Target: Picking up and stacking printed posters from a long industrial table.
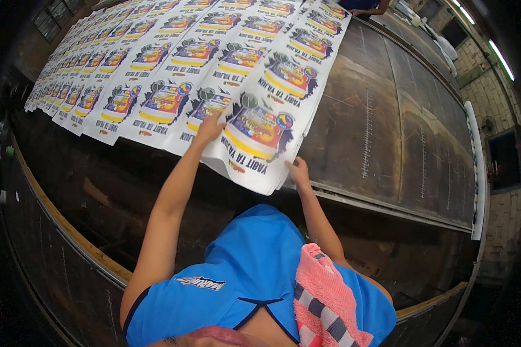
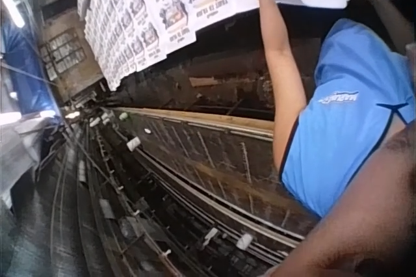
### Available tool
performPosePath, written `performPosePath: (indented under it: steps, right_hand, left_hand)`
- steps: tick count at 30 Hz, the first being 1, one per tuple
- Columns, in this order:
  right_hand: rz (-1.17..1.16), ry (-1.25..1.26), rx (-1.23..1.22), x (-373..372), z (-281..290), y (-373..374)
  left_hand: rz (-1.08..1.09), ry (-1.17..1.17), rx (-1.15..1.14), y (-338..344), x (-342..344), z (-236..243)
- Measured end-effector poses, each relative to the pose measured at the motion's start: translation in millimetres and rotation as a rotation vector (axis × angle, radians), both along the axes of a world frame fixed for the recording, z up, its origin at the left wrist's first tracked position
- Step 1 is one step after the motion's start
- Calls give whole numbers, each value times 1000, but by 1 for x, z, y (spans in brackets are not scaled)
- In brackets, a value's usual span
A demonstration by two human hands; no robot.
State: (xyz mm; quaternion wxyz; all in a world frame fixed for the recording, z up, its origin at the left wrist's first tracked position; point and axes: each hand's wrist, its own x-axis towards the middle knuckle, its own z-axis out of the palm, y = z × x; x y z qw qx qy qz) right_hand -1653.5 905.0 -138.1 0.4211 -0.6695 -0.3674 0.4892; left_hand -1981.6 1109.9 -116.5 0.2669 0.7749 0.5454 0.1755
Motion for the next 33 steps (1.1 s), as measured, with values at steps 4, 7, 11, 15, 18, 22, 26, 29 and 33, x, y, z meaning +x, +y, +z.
performPosePath:
  steps: [4,7,11,15,18,22,26,29,33]
  right_hand:
    - [-101,-85,-28,-35,-29,30]
    - [-261,68,-28,-36,-23,44]
    - [-328,195,-34,-36,-21,67]
    - [-386,204,-41,-55,-5,79]
    - [-403,174,-7,-91,-8,89]
    - [-409,243,17,-135,-12,98]
    - [-413,296,109,-155,-22,107]
    - [-412,243,107,-166,-18,114]
    - [-331,-103,57,-154,-56,122]
  left_hand:
    - [226,217,-41,-8,-38,-50]
    - [184,-64,-147,1,-25,-57]
    - [89,-216,-278,5,-15,-44]
    - [9,-319,-243,12,-29,18]
    - [39,-270,-239,18,-62,52]
    - [34,-192,-219,28,-96,89]
    - [18,-216,-46,38,-114,86]
    - [39,-186,-196,46,-132,95]
    - [95,-200,-82,48,-162,37]
